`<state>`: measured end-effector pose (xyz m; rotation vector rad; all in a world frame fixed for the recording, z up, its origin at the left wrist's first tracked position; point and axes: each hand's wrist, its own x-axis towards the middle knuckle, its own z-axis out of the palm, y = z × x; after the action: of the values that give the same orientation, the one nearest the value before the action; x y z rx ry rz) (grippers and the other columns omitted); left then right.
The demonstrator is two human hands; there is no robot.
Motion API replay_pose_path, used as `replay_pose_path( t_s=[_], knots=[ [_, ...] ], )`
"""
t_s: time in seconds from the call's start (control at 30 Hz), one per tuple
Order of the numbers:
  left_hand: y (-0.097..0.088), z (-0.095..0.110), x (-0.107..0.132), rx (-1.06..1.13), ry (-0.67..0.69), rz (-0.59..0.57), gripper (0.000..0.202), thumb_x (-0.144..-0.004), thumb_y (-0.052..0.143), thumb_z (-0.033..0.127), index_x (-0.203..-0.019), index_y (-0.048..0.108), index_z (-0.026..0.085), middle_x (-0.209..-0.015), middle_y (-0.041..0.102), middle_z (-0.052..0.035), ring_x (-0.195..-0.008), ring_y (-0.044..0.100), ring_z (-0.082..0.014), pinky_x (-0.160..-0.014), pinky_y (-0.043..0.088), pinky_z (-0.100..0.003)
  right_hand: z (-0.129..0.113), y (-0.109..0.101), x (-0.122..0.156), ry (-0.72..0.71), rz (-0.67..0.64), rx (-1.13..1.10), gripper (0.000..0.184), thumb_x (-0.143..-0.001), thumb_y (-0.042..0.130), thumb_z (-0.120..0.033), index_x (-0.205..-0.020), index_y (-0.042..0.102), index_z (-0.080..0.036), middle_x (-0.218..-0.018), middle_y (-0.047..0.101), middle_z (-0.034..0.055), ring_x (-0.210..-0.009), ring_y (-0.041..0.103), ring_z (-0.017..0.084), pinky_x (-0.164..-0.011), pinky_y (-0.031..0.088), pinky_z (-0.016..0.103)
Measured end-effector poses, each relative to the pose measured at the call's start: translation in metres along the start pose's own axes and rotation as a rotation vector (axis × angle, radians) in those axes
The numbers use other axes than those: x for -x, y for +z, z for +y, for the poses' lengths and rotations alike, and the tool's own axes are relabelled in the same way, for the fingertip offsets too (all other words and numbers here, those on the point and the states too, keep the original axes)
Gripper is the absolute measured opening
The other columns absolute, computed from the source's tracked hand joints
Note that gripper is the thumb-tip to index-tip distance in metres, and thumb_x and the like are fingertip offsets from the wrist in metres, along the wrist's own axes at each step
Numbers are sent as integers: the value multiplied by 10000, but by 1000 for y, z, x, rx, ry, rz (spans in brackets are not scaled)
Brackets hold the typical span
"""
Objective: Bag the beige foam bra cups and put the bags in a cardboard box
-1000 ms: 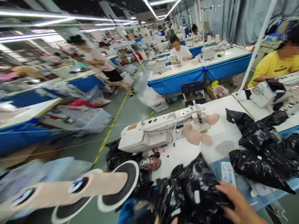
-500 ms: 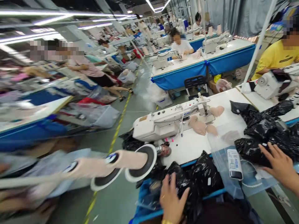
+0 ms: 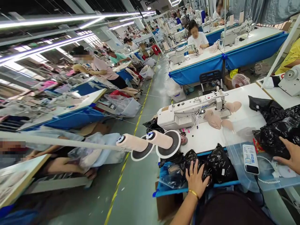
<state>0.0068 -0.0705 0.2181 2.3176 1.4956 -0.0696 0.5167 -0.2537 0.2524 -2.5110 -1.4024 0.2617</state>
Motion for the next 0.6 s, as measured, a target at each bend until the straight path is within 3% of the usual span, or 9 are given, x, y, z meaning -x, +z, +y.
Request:
replay_pose_path(
  t_s=[0.13,0.2,0.27,0.33,0.37,0.43,0.5,0.53,0.6],
  knots=[
    [5,4,-1,-25,-91,2,651,-894,690,637,-1484,620,372,-1750,310,-53,-1631,192,-399,-1301,57,-667,-22,-1,-4,98,22,148,798,-921,290,-655,-1485,560,-160,-1203,753,229,-1058,698,494,-701,534,596],
    [4,5,-4,-26,-81,8,608,-905,691,546,-1478,629,353,-1746,320,-61,-1630,195,-402,-1295,73,-678,-31,-12,-4,86,56,150,716,-952,308,-569,-1447,603,-144,-1121,773,228,-1010,718,471,-679,522,557],
    [-2,2,-4,15,-58,47,577,-924,647,449,-1485,620,317,-1719,380,-86,-1612,258,-395,-1285,153,-679,-50,-27,1,18,103,144,628,-954,399,-489,-1456,614,-179,-1221,759,203,-1108,705,432,-765,536,533],
    [-14,-5,-2,137,-41,164,583,-966,552,412,-1529,553,260,-1663,465,-131,-1556,387,-372,-1257,291,-651,-86,-38,13,-88,140,121,575,-946,511,-407,-1499,588,-269,-1390,705,121,-1250,654,371,-921,536,495],
    [-21,-9,-1,226,-21,262,609,-995,499,421,-1572,479,231,-1637,489,-154,-1520,447,-356,-1237,356,-622,-112,-38,21,-178,165,71,605,-933,570,-346,-1534,559,-277,-1430,681,122,-1291,625,383,-967,523,514],
    [-35,-13,0,355,81,492,687,-1019,459,424,-1653,295,216,-1658,444,-167,-1522,452,-337,-1234,400,-577,-171,-26,38,-305,168,-1,766,-868,659,-222,-1605,474,-316,-1522,612,127,-1363,559,416,-1044,476,578],
    [-46,-8,-2,357,225,620,745,-1003,493,422,-1673,229,231,-1710,354,-160,-1562,392,-340,-1252,385,-565,-228,-1,48,-415,60,-94,894,-822,750,-213,-1644,411,-306,-1602,522,162,-1407,512,441,-1077,455,608],
    [-49,-2,-5,315,278,607,730,-993,514,422,-1660,279,243,-1720,340,-152,-1575,368,-347,-1259,370,-573,-250,12,50,-504,-43,-155,946,-802,801,-254,-1654,391,-277,-1609,505,193,-1404,513,457,-1054,473,612],
    [-47,12,-11,173,308,443,586,-994,512,405,-1568,480,296,-1687,427,-115,-1564,382,-365,-1260,304,-659,-268,31,47,-615,-125,-211,859,-784,850,-370,-1572,508,-366,-1519,625,104,-1300,625,357,-991,542,474]
  ],
)
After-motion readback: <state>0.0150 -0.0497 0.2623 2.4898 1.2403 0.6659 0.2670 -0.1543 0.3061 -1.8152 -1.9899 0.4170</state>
